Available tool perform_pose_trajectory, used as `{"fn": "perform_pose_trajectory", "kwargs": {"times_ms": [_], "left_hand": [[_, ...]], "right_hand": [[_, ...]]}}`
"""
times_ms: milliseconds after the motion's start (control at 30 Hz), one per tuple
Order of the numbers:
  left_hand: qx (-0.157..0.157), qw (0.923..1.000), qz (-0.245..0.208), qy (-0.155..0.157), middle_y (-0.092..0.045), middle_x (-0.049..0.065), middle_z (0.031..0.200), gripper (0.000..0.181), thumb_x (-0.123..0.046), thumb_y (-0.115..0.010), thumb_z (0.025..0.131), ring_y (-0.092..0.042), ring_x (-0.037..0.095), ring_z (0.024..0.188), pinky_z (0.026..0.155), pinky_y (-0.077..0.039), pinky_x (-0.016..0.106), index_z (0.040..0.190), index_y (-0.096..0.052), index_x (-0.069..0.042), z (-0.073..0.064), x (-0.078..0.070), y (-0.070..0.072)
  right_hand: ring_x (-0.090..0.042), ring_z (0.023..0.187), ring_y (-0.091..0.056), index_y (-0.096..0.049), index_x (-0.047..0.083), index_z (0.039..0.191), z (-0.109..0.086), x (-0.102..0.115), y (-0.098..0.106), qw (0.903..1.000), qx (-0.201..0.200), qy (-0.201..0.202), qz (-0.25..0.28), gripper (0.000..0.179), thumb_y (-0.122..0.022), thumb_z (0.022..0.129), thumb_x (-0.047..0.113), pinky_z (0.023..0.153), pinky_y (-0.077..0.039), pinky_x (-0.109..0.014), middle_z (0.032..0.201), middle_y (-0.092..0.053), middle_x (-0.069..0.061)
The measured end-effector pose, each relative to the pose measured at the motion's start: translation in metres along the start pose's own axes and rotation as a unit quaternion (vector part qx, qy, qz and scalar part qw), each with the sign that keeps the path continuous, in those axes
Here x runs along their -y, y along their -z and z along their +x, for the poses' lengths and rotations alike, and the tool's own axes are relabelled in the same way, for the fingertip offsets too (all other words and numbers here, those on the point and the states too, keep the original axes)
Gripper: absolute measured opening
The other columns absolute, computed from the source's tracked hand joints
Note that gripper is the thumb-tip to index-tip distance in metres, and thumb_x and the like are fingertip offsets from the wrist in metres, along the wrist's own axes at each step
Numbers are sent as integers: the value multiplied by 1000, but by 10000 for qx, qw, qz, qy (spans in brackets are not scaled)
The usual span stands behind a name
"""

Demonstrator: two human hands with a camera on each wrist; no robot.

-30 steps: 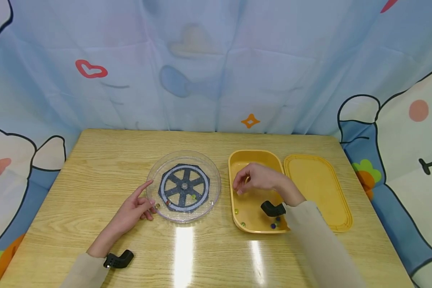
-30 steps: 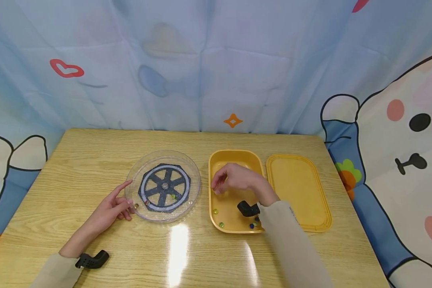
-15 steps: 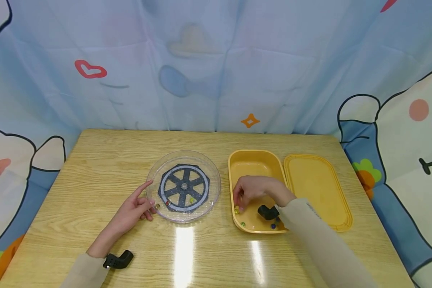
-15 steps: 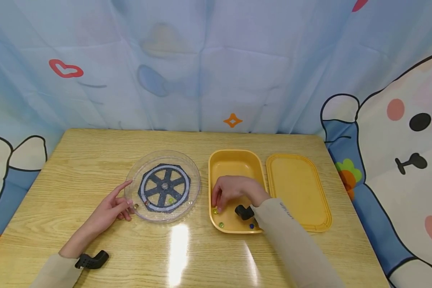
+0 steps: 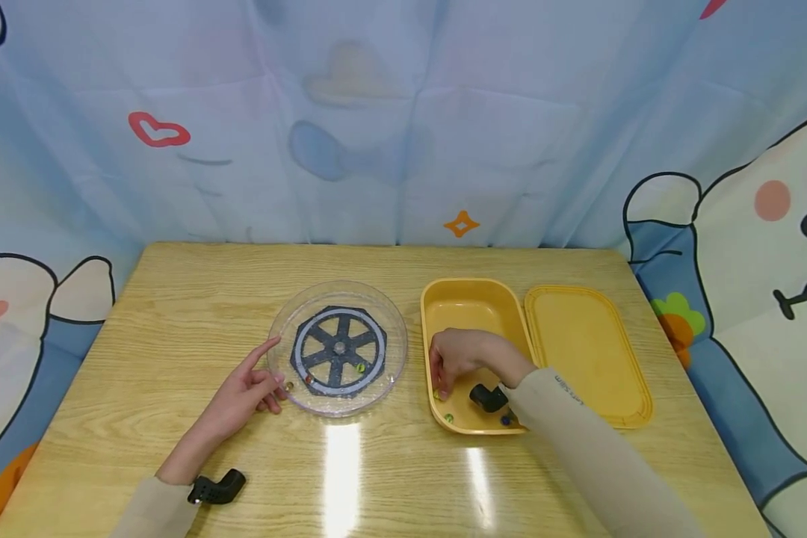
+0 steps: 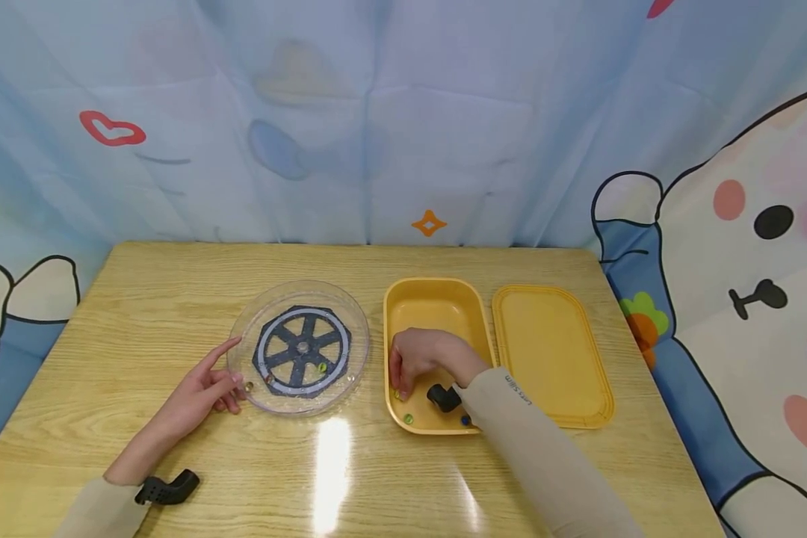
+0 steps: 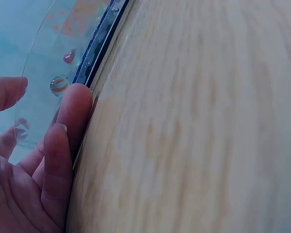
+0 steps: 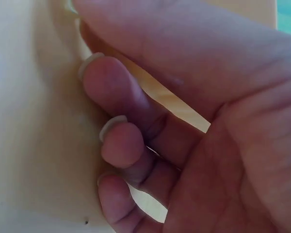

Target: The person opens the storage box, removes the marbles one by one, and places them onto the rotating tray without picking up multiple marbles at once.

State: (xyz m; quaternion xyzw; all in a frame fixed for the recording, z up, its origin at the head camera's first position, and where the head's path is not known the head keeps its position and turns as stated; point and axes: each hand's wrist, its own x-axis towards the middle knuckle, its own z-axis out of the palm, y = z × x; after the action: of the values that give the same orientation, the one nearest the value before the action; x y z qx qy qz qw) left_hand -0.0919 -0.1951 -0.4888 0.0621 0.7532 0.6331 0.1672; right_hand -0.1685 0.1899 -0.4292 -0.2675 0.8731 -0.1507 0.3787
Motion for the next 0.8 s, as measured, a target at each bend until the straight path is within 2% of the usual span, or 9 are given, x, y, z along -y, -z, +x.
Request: {"fn": "perform_pose_trajectory", "kwargs": {"times_ms": [267,600,800], "left_hand": [[16,10000,-16,8,-68,21,86,63,-10,-55,103,-66,24,65,62,-57,32,159,-24,-17,0,0,0],[54,10000,-9,-9,-67,22,86,64,-11,-55,103,-66,25,66,63,-57,33,159,-24,-17,0,0,0],[50,10000,-24,1,-67,21,86,64,-10,-55,103,-66,24,66,62,-56,32,159,-24,-18,0,0,1]], "right_hand": [[-5,61,-52,-75,21,71,-1,-6,5,9991,64,316,287,14,-86,74,14,58,-42,-22,66,-65,10],[-8,66,-59,-74,13,82,-3,-18,10,9903,-13,686,1211,10,-82,77,9,64,-47,-23,73,-69,5],[-16,74,-65,-74,11,88,-15,-23,18,9798,-444,1033,1653,8,-78,81,9,70,-53,-29,80,-71,2]]}}
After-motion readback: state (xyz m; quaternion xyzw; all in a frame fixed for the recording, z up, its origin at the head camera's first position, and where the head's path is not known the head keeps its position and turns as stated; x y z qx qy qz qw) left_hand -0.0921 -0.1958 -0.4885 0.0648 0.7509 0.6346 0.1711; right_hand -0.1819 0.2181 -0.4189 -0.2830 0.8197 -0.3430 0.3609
